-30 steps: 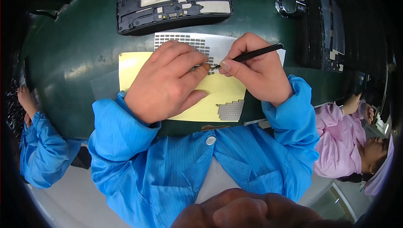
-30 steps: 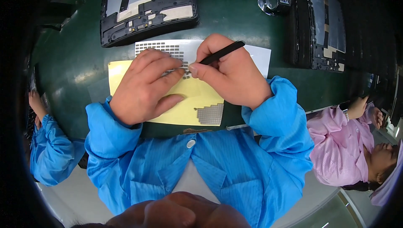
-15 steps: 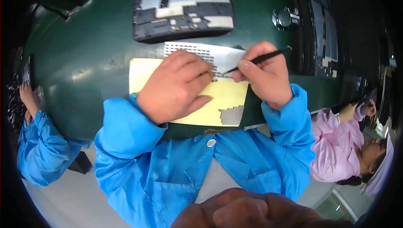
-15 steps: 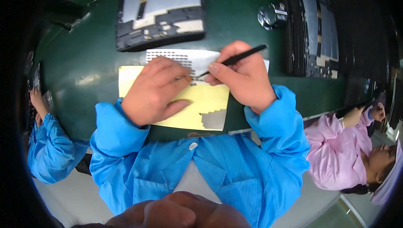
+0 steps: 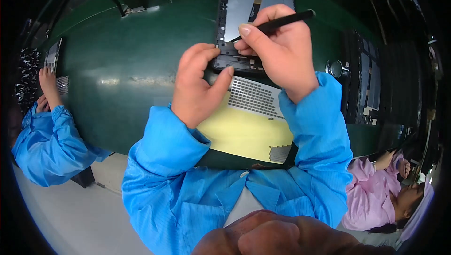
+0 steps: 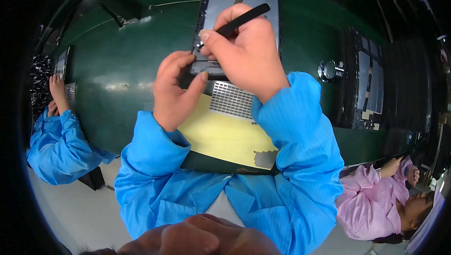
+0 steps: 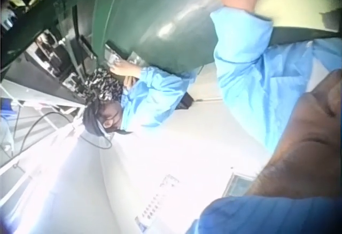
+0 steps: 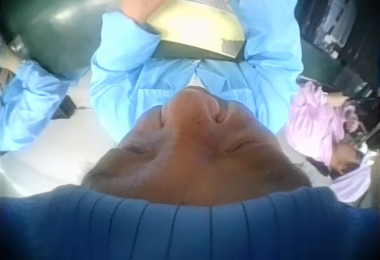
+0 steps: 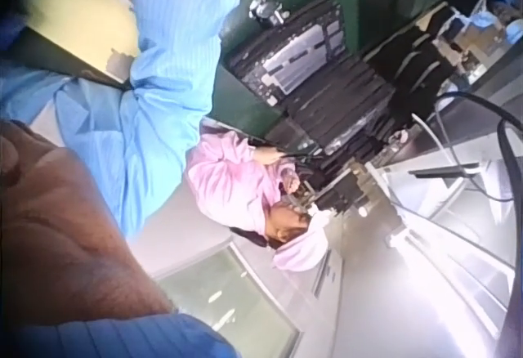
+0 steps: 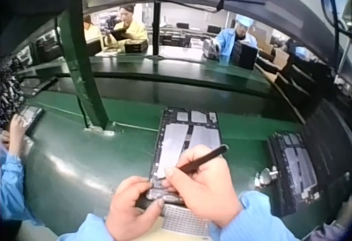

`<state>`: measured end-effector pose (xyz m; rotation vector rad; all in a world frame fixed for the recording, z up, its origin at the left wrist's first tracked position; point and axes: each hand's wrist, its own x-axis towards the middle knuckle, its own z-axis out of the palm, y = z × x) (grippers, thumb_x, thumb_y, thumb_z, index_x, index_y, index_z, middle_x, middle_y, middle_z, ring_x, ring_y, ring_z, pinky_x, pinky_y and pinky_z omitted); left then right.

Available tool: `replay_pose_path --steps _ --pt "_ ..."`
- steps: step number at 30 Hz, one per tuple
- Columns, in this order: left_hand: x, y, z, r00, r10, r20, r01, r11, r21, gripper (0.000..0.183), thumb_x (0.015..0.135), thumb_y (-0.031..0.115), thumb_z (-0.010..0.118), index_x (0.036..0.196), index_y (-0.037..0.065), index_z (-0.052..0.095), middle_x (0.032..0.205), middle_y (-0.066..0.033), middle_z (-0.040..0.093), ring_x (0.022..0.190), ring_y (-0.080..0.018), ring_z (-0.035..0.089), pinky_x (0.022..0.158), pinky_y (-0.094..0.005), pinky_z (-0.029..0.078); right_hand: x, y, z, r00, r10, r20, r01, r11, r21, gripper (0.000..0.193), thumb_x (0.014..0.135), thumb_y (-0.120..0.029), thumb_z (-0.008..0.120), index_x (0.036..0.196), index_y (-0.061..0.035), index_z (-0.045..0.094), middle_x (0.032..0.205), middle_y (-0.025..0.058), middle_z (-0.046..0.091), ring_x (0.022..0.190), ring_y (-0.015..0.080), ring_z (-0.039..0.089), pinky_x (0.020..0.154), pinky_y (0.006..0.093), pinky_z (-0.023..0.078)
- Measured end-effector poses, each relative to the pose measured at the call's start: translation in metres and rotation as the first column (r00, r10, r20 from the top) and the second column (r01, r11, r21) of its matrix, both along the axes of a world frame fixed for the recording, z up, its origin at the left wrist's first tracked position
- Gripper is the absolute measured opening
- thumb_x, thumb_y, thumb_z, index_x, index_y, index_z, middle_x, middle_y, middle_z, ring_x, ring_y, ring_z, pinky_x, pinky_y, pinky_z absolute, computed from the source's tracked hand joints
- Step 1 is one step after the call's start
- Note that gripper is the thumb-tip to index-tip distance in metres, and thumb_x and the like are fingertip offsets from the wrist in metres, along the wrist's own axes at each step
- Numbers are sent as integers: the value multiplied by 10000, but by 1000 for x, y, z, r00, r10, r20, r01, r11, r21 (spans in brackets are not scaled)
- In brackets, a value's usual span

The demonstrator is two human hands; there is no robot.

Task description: Using tweezers to carefully apply small labels or components to the back of electronic screen assemblies on an assembly line.

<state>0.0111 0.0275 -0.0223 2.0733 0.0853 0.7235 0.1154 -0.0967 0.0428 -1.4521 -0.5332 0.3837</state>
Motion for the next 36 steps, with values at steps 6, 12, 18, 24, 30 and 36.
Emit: replay_pose_path --steps 6,12,18,24,30,36 --pt "-3 3 1 1000 -24 15 22 996 83 419 696 16 710 1071 -17 526 1116 -195 500 983 -345 546 834 -373 475 8 20 -13 997 -69 -36 67 995 -74 147 814 -5 616 856 24 478 724 111 585 664 158 638 551 251 516" --pt "-2 5 1 999 -29 25 26 996 86 419 691 6 706 1067 -23 524 1115 -195 495 975 -350 547 824 -377 481 6 23 -13 997 -69 31 72 990 -124 142 809 -8 615 830 26 479 726 97 569 667 160 626 557 265 505" --pt "-4 4 -2 999 -44 25 44 999 19 435 693 -14 703 1091 -23 528 1137 -190 498 1018 -317 532 861 -353 458 3 23 -19 984 -68 163 92 985 -144 149 794 -8 625 817 30 483 695 86 543 636 153 591 550 276 476" --pt "-3 4 -4 996 -51 67 48 998 46 421 704 10 700 1083 -26 520 1102 -197 503 984 -347 543 834 -376 474 -7 21 -29 938 -37 345 92 985 -146 143 779 -10 645 811 6 506 759 97 536 622 157 545 546 290 450" --pt "5 2 -12 1000 -3 -28 -7 940 -340 335 812 102 651 1095 -37 538 1116 -186 532 1001 -317 535 857 -353 451 -3 -34 -29 831 -378 409 312 924 219 173 808 5 646 914 13 510 844 92 585 768 154 604 690 268 511" --pt "7 3 3 976 -88 -200 -5 906 -424 345 852 86 601 1161 -50 527 1096 -134 585 995 -198 550 860 -291 437 7 -48 -48 864 -502 -35 482 805 346 231 836 -28 633 974 29 456 852 156 599 778 236 649 718 330 533"
